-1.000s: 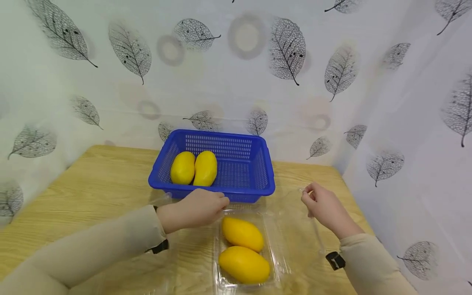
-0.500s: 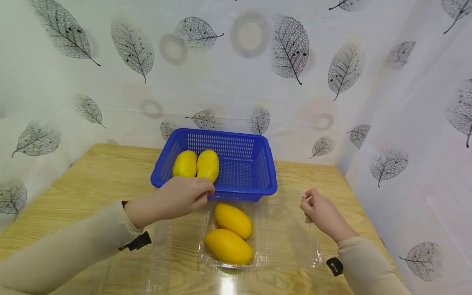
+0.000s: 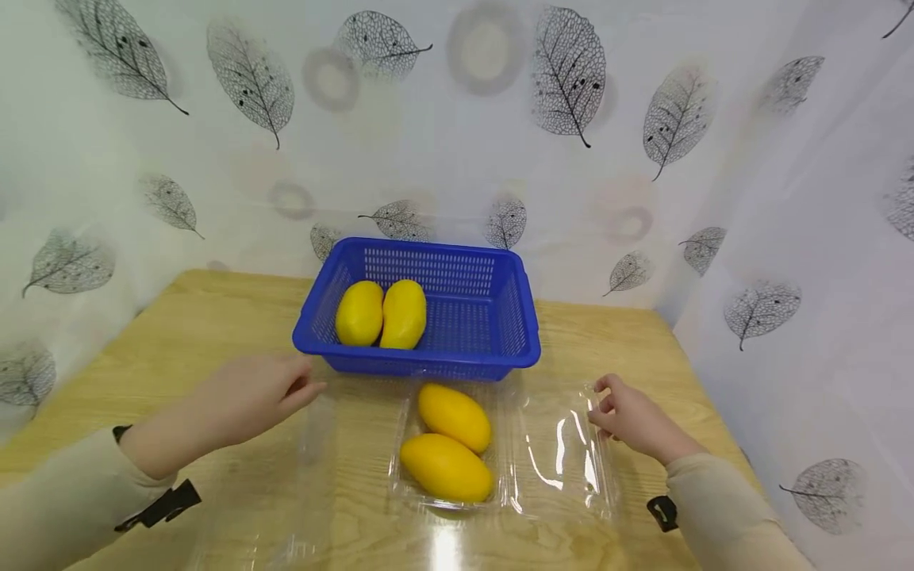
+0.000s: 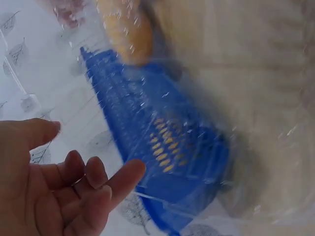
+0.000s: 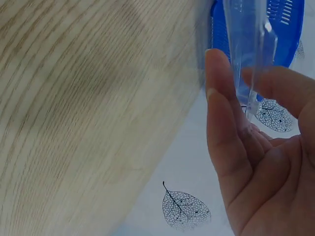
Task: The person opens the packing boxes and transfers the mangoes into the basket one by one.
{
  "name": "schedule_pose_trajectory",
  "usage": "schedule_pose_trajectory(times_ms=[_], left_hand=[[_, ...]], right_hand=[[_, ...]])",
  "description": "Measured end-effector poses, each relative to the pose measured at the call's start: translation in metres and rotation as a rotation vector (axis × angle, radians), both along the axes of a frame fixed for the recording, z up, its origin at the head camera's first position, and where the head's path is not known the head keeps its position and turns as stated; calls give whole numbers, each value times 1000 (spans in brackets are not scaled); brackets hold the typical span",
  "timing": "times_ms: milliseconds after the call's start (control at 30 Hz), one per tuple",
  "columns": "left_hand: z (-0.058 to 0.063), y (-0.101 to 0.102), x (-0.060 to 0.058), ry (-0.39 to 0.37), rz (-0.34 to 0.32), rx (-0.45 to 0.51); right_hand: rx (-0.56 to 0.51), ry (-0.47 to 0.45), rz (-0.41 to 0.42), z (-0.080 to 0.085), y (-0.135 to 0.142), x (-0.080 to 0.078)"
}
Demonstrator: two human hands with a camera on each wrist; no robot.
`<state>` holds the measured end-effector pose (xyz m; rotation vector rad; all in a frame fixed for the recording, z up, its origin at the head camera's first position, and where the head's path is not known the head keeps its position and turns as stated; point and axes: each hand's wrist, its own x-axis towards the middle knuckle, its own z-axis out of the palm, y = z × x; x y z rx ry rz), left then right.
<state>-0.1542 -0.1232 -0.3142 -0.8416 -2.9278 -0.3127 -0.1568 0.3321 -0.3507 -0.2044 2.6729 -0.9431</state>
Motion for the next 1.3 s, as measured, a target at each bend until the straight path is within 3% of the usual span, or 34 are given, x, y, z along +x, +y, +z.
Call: schedule_pose_trajectory(times_ms=[167,333,500,667,800,1100,1300], left_hand=[[-16,10,6,-119,49,-2],[-34,32,1,-230,44,-11],[-52,50,-12,-192,-11,-98],[-64,62,-22,-165,-47,-157],[-66,69,-29,-215,-46,-199],[-62,68,-38,-344,92,-253],[-62,69,-43,-334,119,-295]], right_hand=[[27,-24,-13,0,-1,-6],[102,-31,-17,-5,-1,-7],[183,-11,0,-9,-1,-6],[174,-15,6,-10,-1,-6],[178,-20,-1,-12,2,-5],[173,-15,15,-13,4,-6],[190,-28,22,-15,3,-6]])
